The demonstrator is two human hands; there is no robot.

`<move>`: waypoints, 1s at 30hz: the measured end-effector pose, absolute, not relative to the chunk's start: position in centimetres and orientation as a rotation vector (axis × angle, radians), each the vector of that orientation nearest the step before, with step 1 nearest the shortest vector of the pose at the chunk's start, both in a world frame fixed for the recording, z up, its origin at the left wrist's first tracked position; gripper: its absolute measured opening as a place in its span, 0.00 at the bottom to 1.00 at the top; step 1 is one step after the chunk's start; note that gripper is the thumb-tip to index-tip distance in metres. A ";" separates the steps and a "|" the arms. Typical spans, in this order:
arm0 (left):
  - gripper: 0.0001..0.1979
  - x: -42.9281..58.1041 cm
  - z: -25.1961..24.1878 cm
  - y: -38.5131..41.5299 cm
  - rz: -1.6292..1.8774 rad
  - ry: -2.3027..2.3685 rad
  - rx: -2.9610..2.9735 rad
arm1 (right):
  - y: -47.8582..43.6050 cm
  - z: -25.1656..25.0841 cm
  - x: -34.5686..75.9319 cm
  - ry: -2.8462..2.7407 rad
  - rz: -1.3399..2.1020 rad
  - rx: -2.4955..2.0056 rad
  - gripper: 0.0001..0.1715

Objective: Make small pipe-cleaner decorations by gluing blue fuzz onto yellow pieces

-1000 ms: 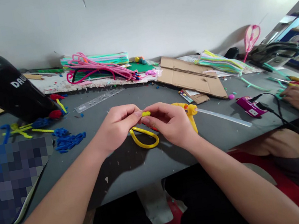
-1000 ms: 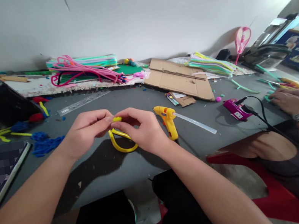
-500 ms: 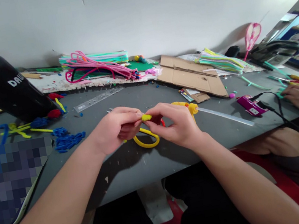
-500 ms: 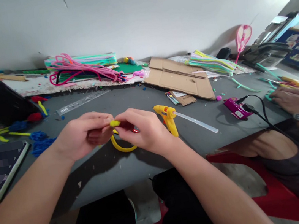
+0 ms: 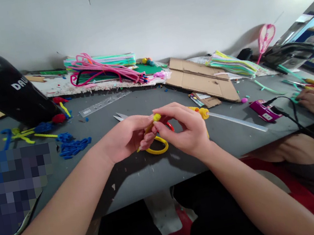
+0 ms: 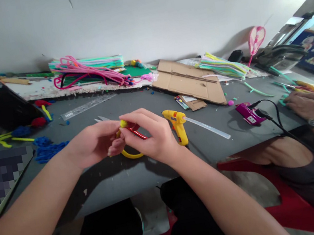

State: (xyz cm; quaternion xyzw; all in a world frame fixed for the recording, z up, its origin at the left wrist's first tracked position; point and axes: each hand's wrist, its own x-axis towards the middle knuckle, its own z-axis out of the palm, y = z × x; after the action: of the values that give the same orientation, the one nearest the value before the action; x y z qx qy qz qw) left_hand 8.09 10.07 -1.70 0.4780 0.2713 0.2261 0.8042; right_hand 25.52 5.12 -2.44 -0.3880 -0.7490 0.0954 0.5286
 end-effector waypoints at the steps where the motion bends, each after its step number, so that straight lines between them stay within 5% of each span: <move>1: 0.16 8.3 -1.8 10.0 0.513 0.579 1.025 | 5.2 -2.6 25.6 -1.782 0.201 -0.910 0.12; 13: 0.10 7.2 -0.5 10.1 1.151 0.954 1.699 | 5.2 -2.8 25.5 -1.697 0.263 -1.034 0.13; 30: 0.10 7.3 -0.7 9.8 1.063 0.816 1.642 | 5.3 -2.3 25.5 -1.793 -0.073 -1.016 0.14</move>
State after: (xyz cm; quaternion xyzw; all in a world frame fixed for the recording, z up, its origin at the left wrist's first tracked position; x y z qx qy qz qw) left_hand 7.26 9.83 -0.74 0.6759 0.3359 0.4374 0.4889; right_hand 25.53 5.31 -2.26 -0.4225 -0.7459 -0.0302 0.5140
